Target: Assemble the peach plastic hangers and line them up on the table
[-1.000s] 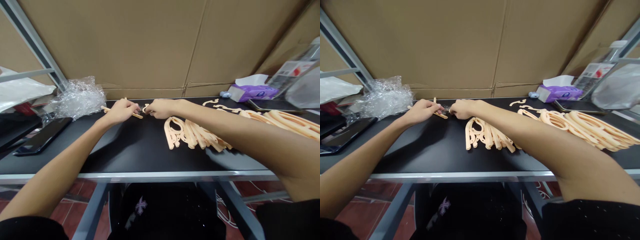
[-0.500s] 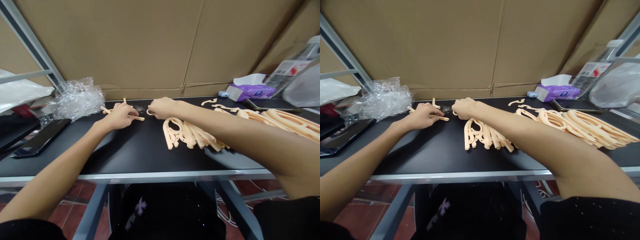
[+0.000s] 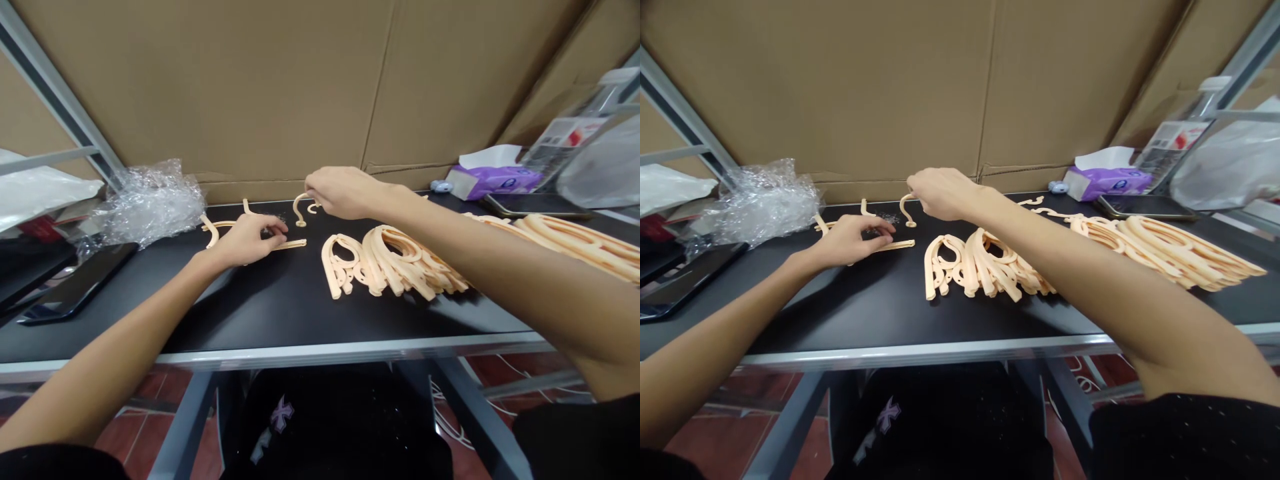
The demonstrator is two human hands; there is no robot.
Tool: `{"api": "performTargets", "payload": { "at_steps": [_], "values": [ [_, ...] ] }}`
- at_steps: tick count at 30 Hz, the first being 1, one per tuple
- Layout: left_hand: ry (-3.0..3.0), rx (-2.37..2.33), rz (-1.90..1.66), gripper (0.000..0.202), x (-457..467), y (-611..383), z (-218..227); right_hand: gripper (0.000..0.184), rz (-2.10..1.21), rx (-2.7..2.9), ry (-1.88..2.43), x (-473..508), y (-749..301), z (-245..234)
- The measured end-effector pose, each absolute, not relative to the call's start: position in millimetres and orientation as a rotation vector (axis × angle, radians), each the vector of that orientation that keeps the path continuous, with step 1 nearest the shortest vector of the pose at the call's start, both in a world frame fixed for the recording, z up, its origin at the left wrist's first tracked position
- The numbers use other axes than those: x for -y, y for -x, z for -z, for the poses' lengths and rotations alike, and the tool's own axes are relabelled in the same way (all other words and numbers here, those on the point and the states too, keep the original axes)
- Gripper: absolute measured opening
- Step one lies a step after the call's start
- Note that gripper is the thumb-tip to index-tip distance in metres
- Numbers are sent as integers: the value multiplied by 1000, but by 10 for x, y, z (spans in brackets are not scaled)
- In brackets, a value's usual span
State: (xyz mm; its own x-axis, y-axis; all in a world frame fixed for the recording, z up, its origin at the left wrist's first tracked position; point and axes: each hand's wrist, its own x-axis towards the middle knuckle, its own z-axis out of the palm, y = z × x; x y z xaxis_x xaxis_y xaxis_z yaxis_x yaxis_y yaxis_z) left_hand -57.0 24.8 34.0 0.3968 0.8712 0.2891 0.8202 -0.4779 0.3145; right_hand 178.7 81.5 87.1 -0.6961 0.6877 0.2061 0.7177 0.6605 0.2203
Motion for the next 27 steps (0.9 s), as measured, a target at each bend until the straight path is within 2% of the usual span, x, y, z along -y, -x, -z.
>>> {"api": "performTargets", "payload": {
  "at_steps": [6,10,14,20,27],
  "values": [
    [-2306,-1502,-947,38,-258,602,-404,33,189,2661,1019,-639,-1720,-992],
    [-2262,-1433,-943,31,-283,645,-420,35,106,2646,948,-588,-1600,-989],
    [-2228,-1608,-957,23,-357,744,-410,35,130,2674,1070,-601,-1575,-953],
    [-2059,-1607,-1100,21,-438,837,-395,31,-88,2993,1085,-591,-1602,-816],
    [-1911,-1408,-1085,22,-360,725,-455,27,6,3074,1105,-498,-1505,-753]
  ]
}}
